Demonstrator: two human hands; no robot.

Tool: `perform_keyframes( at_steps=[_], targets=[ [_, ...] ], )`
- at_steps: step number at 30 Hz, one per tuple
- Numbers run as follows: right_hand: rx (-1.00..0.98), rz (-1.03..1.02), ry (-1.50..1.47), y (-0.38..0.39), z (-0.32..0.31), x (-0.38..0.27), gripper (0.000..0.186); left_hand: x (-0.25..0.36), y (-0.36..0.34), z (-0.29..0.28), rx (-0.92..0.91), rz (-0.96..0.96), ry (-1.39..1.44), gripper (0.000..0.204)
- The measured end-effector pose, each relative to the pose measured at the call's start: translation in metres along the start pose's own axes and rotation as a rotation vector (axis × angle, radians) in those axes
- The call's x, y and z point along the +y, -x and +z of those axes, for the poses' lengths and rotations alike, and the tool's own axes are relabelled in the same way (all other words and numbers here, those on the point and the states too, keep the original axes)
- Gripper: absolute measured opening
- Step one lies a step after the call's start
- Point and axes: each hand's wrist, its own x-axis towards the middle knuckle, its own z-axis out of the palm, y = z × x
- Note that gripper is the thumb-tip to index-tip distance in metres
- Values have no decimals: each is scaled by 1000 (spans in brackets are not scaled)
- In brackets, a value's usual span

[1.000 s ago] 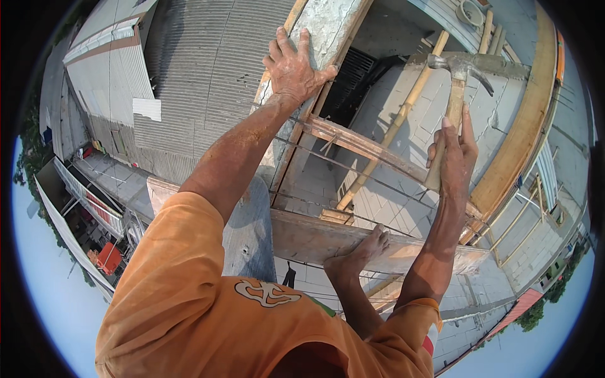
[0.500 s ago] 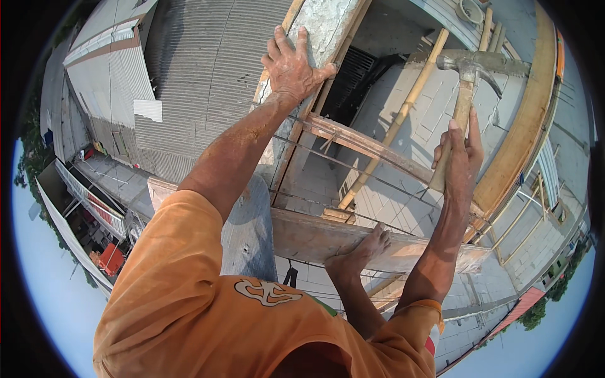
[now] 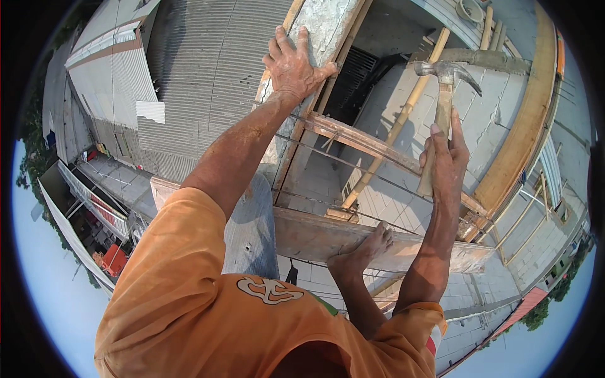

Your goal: The person positions wooden boards against a rebar-reinforced concrete beam and uses a hammer to secure them with nails.

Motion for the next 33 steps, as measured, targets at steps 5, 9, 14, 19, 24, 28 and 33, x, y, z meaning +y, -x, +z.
perform_keyframes(
  at_steps=[5,9,14,19,24,28,33],
  targets=[
    [431,-153,-369,-3,6,-18,67,-4,1,4,-8,5,28,105],
    [-193,48,68,29,57,53,65,-3,-1,0,-44,-2,25,104],
    [-133,9,90,6,19,26,66,-1,-1,0,-4,-1,-1,103],
    [373,-163,-294,-11,-5,-36,63,-1,2,2,2,-12,46,105],
    [-255,92,87,33,71,36,60,4,6,-2,-54,-18,-18,103],
    [-281,26,84,6,57,41,61,0,-1,-2,-27,-15,17,105],
    [254,-75,-171,-7,1,-25,61,-1,0,3,14,4,-10,105]
  ],
)
